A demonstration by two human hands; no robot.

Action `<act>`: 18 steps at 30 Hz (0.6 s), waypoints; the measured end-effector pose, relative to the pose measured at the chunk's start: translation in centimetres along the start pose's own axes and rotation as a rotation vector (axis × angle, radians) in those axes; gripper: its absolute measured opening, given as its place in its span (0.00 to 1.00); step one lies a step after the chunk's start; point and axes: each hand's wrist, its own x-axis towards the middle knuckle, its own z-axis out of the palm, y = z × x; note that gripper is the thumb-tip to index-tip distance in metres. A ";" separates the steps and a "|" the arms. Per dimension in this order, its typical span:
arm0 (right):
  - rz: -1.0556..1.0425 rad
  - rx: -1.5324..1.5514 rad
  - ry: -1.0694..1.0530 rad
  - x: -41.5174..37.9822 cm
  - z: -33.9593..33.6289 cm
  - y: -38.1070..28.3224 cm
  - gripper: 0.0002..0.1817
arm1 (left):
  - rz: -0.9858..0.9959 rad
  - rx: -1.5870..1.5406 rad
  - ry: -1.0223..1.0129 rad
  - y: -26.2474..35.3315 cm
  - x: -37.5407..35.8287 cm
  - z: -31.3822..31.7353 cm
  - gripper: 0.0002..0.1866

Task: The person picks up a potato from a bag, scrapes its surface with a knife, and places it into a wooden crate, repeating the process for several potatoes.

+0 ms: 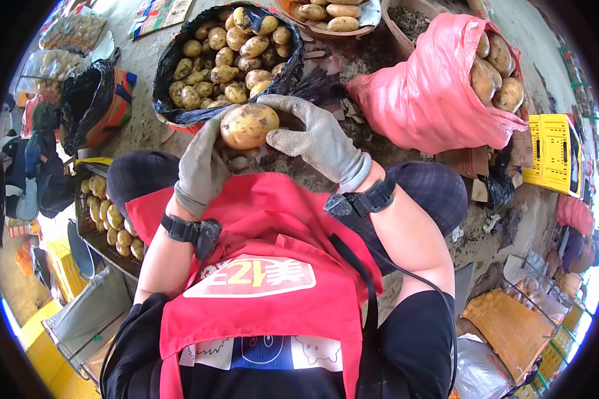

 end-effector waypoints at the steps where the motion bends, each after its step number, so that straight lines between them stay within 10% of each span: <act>1: 0.002 0.004 -0.001 -0.1 -0.3 0.3 0.32 | -0.003 0.001 0.003 -0.2 -0.2 0.5 0.34; 18: -0.167 -0.542 0.208 -0.3 -0.2 1.2 0.23 | 0.105 0.242 0.001 -2.9 1.1 2.6 0.41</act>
